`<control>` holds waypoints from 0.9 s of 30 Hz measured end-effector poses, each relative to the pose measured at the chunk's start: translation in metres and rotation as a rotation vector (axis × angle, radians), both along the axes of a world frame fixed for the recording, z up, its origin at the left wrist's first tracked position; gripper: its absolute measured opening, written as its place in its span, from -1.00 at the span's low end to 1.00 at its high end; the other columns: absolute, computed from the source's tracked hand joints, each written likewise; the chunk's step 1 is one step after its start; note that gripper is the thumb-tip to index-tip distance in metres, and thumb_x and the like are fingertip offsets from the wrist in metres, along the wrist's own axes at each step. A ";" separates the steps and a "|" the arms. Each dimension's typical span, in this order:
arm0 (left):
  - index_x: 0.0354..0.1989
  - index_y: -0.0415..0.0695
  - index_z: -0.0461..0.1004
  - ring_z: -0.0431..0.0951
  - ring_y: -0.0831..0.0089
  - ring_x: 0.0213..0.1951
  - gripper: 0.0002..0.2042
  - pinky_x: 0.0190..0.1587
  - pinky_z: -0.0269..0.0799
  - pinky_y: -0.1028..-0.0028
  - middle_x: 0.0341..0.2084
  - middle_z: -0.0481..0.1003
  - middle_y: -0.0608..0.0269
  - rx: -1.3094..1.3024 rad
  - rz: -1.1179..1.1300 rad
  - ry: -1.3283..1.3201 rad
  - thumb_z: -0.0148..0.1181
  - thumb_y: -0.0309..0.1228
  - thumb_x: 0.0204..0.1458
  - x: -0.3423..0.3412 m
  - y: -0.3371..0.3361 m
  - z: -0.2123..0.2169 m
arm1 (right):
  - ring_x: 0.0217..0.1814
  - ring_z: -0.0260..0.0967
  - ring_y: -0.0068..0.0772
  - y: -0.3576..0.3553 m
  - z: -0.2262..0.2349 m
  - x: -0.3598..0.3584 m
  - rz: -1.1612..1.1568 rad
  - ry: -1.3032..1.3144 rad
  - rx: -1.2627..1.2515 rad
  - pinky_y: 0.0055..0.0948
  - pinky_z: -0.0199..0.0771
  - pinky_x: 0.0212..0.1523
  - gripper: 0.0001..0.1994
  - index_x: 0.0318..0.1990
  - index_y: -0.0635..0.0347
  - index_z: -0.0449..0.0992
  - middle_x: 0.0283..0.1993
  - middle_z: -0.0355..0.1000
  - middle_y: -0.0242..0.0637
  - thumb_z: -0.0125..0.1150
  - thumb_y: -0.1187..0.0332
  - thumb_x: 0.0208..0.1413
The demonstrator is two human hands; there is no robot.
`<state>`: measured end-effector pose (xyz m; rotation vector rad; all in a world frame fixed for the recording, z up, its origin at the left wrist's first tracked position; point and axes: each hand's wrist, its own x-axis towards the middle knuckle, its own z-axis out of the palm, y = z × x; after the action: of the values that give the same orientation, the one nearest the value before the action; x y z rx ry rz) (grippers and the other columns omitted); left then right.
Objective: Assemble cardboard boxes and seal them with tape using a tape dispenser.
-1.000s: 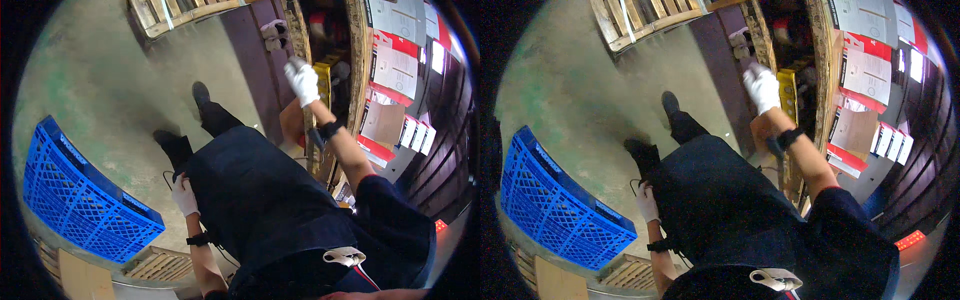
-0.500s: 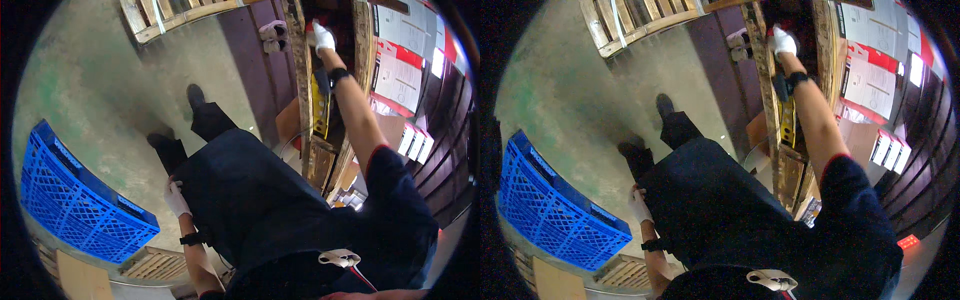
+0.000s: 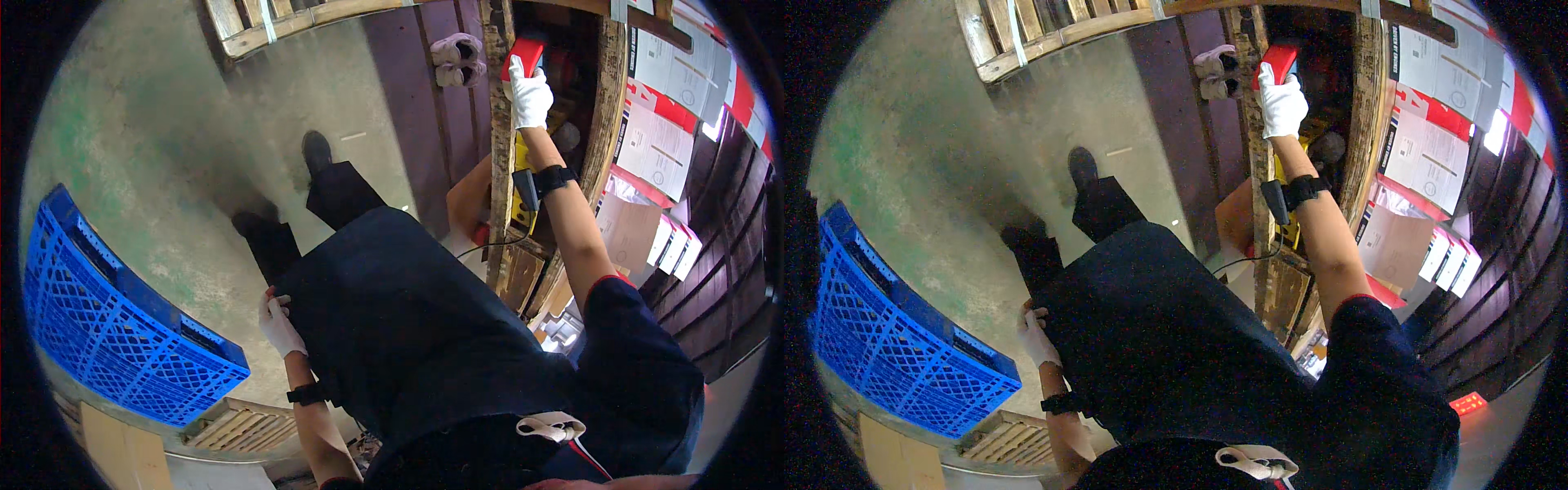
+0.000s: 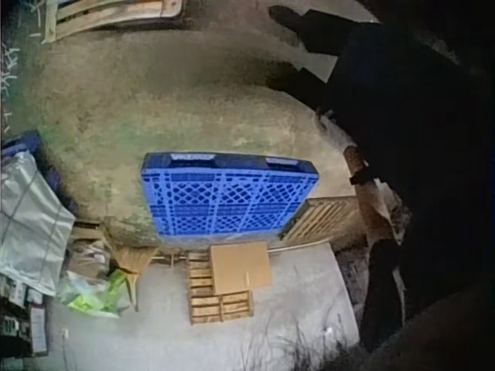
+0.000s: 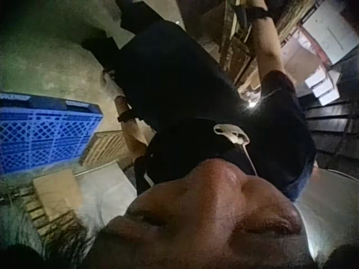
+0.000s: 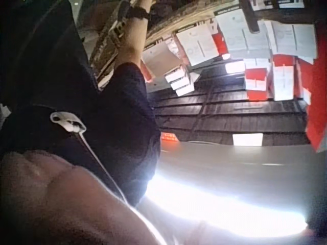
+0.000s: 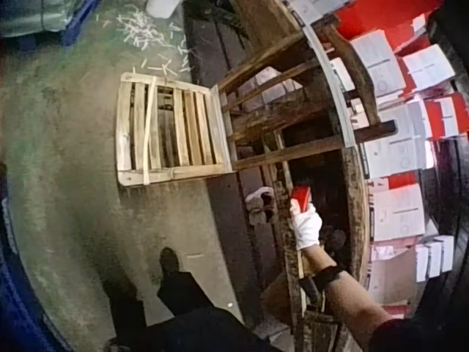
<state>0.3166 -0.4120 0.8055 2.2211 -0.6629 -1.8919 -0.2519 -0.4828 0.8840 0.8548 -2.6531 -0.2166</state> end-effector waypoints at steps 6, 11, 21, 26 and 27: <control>-0.05 -0.27 0.43 0.18 0.69 -0.57 -0.71 -0.48 0.12 0.63 -0.51 0.48 0.30 0.028 -0.025 -0.022 -0.12 -0.43 0.13 -0.007 -0.004 -0.003 | -0.41 0.47 0.03 0.005 -0.001 -0.004 0.013 0.045 0.042 -0.20 0.45 -0.34 -0.36 -0.33 0.24 0.50 -0.49 0.48 0.03 0.01 -0.30 -0.01; -0.04 -0.27 0.41 0.17 0.71 -0.57 -0.71 -0.49 0.11 0.64 -0.51 0.48 0.30 0.016 -0.035 -0.025 -0.12 -0.43 0.14 -0.012 -0.010 -0.003 | -0.46 0.46 0.05 0.013 0.008 0.010 0.117 -0.104 -0.101 -0.17 0.43 -0.39 -0.40 -0.32 0.25 0.49 -0.51 0.46 0.04 0.10 -0.24 -0.02; -0.03 -0.25 0.40 0.16 0.73 -0.58 -0.72 -0.50 0.12 0.67 -0.49 0.48 0.33 0.039 -0.063 -0.019 -0.14 -0.43 0.14 -0.032 -0.025 -0.005 | -0.39 0.47 0.09 -0.008 0.006 -0.042 0.034 0.045 0.106 -0.12 0.45 -0.34 -0.37 -0.24 0.27 0.50 -0.46 0.47 0.11 -0.03 -0.25 0.05; -0.03 -0.22 0.41 0.15 0.74 -0.59 -0.73 -0.52 0.09 0.69 -0.51 0.48 0.34 0.027 -0.054 -0.003 -0.13 -0.41 0.17 -0.034 -0.025 -0.014 | -0.48 0.41 -0.22 0.015 -0.011 -0.117 0.141 0.263 0.631 -0.27 0.39 -0.55 -0.60 0.20 0.18 0.15 -0.30 0.44 -0.16 -0.18 0.24 0.26; -0.03 -0.22 0.41 0.15 0.74 -0.59 -0.73 -0.52 0.09 0.69 -0.51 0.48 0.34 0.025 -0.061 0.015 -0.13 -0.41 0.17 -0.040 -0.027 -0.018 | -0.63 0.34 -0.34 0.032 -0.021 -0.152 0.028 0.541 0.623 -0.32 0.27 -0.72 -0.64 0.15 0.01 0.24 -0.38 0.42 -0.36 -0.10 0.21 0.22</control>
<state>0.2766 -0.4393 0.7872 2.2234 -0.7164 -1.9537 -0.4039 -0.4505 0.8633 0.8451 -2.0671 -1.1330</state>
